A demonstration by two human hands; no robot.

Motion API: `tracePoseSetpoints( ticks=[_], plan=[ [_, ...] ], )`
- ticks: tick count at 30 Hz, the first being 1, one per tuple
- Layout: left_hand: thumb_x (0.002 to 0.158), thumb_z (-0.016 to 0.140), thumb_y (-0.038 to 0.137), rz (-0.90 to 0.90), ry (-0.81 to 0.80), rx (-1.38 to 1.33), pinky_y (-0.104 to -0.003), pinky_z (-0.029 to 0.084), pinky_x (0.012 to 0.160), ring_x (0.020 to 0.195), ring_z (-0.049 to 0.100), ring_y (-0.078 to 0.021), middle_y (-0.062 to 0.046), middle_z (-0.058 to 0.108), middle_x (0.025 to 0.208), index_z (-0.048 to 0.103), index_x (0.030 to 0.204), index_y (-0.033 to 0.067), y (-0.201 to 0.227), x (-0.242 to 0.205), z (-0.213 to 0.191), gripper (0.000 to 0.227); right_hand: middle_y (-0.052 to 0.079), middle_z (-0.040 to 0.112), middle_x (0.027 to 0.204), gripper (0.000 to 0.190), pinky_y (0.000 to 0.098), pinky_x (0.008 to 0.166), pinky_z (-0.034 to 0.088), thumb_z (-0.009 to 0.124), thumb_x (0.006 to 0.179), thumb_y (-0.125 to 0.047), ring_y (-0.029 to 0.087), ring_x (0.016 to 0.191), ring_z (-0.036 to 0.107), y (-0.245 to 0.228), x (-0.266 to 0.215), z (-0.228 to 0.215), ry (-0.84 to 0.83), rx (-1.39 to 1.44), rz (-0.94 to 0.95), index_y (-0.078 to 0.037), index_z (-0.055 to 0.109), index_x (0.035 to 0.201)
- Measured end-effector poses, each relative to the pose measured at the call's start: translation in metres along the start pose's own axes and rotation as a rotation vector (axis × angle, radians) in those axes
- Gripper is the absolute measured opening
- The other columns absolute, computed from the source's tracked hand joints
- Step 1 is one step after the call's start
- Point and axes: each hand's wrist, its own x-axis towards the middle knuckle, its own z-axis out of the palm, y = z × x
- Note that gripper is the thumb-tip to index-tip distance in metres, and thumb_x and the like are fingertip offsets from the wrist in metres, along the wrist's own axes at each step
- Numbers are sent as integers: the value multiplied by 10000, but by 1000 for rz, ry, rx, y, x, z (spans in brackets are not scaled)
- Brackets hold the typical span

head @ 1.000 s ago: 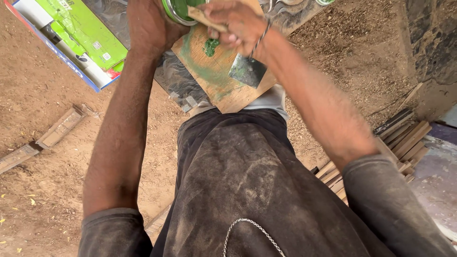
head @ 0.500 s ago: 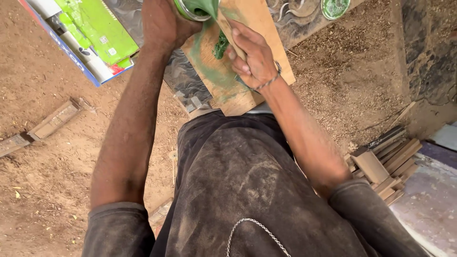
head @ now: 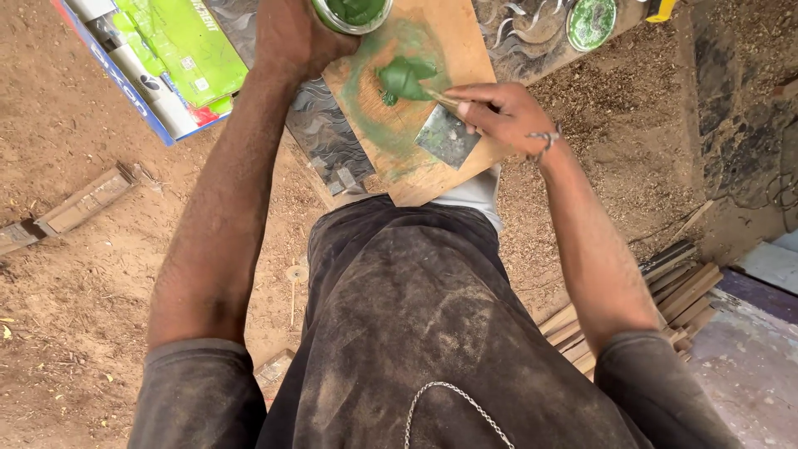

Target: Mixing green wood filler in a small tin and applying it to a wooden board using a spatula.

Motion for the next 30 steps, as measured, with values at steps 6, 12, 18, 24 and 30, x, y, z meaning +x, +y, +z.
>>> tracePoseSetpoints(
  ticks=[6,12,18,24,30],
  plan=[
    [665,1007,330,10,16,31,-402,599,770,873,748,-310,-166,759,968,726,1086,31,-8,-4,5,588,-4,723,917,274,223,601,459,747,1017,-166,54,676,590,39,25,-10,-50,-176,-225,-118,751,1287],
    [673,1014,352,-81,21,12,-400,600,762,870,749,-303,-160,766,959,736,1078,43,-5,-8,4,581,-52,595,765,352,223,560,379,791,984,-179,41,641,479,60,31,-5,33,88,-125,-85,740,1320],
    [681,1019,380,-83,13,25,-411,598,786,896,748,-316,-167,761,988,726,1108,53,3,-4,0,613,17,698,982,419,239,694,503,828,939,-158,76,800,605,50,14,6,146,12,-168,-49,713,1326],
    [628,1019,307,-18,85,-24,-458,573,837,996,700,-393,-209,724,1079,659,1179,26,17,1,-14,716,119,757,1177,388,274,886,565,813,944,-144,140,1001,701,33,-5,19,271,43,-209,-23,723,1301],
    [652,1011,325,-32,18,10,-464,562,892,1053,693,-380,-187,713,1130,634,1233,57,11,1,-9,743,116,771,1153,365,269,869,582,798,942,-156,129,980,717,19,-9,22,307,86,-152,-50,728,1284]
  ],
)
